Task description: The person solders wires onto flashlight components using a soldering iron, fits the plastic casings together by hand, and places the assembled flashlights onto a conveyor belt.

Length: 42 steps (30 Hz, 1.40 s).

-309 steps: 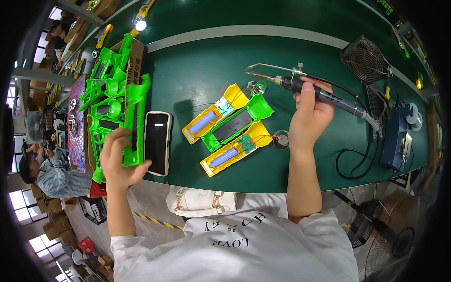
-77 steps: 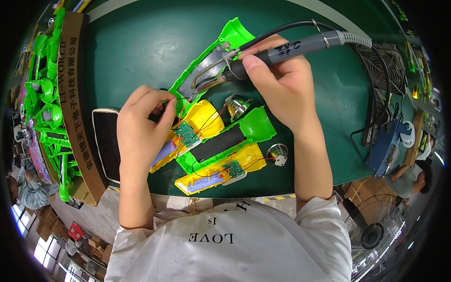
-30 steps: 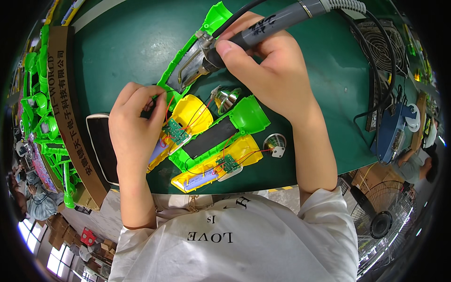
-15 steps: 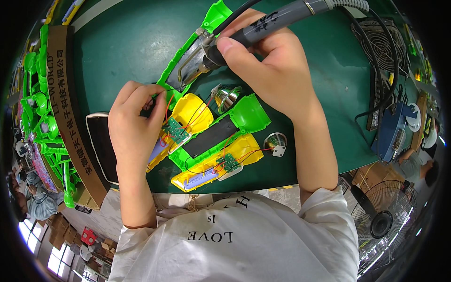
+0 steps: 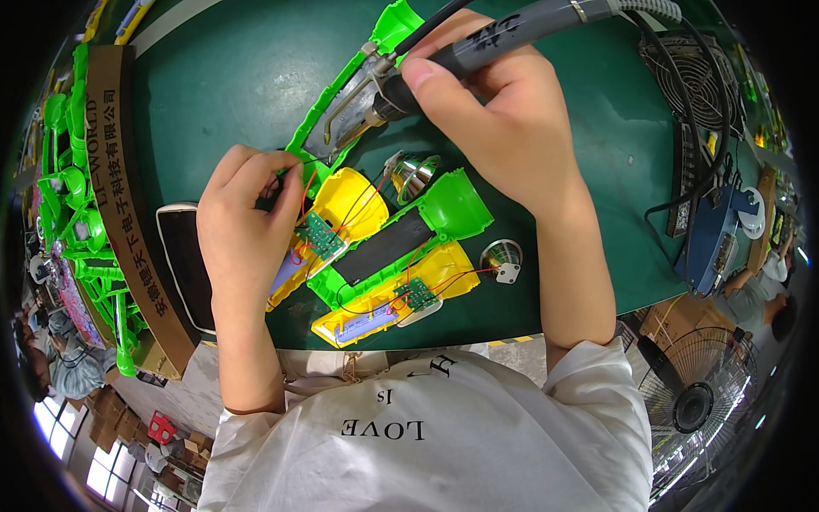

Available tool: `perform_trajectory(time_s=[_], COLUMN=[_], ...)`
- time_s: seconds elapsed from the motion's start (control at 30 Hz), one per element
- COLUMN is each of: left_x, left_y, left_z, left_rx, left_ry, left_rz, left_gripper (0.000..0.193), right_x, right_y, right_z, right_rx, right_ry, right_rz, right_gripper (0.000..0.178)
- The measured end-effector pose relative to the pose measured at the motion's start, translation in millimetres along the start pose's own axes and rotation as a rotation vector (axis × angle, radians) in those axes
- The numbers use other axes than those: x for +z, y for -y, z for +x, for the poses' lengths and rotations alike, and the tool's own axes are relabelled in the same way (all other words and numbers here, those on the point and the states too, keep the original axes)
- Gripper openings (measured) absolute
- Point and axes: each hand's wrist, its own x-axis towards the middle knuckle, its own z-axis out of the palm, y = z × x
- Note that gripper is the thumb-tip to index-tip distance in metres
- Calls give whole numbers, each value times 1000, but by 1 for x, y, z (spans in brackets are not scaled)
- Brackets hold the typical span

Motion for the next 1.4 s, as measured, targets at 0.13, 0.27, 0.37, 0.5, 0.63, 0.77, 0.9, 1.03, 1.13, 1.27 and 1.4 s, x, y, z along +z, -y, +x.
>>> perform_trajectory(time_s=[0.13,0.27,0.37,0.5,0.63,0.77,0.9,1.03,1.13,1.27,1.4], left_x=[-1,0,-1,-1,-3,-9,-19,-28,-36,-25,-16], left_y=[-1,1,0,0,0,2,1,5,-2,-13,-22], left_z=[0,0,1,0,-1,-6,-12,-31,-43,-32,-22], left_rx=[3,2,10,-13,-8,17,-2,-115,-79,155,113], left_ry=[3,2,4,13,11,-7,-58,-284,-226,-125,-132], left_rz=[6,5,10,16,30,34,-11,-32,13,69,204], left_gripper=[6,6,5,6,7,10,19,20,19,21,19], right_x=[-9,-15,-17,-19,-19,-14,-1,2,7,0,-5], right_y=[-3,-6,-5,-19,-38,-43,-37,-31,-16,-5,15], right_z=[-3,0,4,13,18,25,28,14,-5,-18,-27], right_rx=[99,74,87,82,75,76,106,198,280,208,113], right_ry=[-70,-147,-221,-267,-286,-213,-202,-180,-226,-217,-330], right_rz=[-78,2,69,192,450,608,638,660,572,621,468], right_gripper=[12,16,20,27,25,22,20,14,15,16,20])
